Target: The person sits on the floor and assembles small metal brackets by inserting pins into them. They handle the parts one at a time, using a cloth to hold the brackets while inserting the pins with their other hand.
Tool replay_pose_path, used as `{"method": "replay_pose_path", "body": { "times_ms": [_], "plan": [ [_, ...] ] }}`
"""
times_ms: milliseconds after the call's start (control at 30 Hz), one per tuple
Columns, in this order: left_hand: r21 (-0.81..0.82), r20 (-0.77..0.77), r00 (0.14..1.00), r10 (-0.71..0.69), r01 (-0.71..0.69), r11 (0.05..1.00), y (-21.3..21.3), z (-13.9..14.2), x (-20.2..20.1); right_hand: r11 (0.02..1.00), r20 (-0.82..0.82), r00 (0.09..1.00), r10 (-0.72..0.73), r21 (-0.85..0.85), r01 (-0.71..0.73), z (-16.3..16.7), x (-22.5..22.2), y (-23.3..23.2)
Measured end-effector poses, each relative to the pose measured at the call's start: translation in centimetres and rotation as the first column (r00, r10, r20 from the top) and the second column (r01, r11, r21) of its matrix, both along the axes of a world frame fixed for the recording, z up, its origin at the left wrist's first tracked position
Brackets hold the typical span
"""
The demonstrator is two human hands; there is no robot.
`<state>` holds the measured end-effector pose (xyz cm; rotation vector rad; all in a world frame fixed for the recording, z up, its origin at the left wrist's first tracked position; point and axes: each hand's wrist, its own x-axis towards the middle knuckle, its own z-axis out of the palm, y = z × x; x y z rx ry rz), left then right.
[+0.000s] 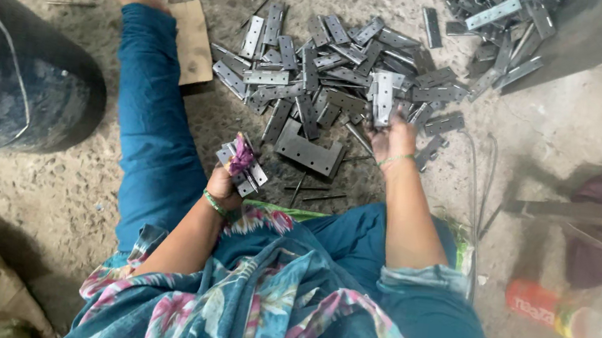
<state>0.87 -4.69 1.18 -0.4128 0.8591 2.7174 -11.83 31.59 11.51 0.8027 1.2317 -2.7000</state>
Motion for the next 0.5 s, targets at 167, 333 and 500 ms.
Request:
{"method": "replay_pose_path", "body": {
  "times_ms": [167,333,500],
  "plan": [
    [-0.076,0.112,0.989,0.098,-0.089,0.993,-0.1,1.2,-0.6,0.902,-0.263,0.958,0.116,0.432,0.009,-3.7,5.7,-7.9],
    [-0.060,0.077,0.978,0.193,-0.189,0.980,-0.7,1.3,-0.8,0.921,0.224,0.958,0.177,0.305,-0.241,-8.8,8.7,-12.8],
    [-0.002,0.088,0.989,0.123,-0.123,0.992,-0.6,1.8,-1.4,0.567,-0.155,0.943,0.294,0.823,-0.041,-7.4,8.8,-13.5]
  ]
}}
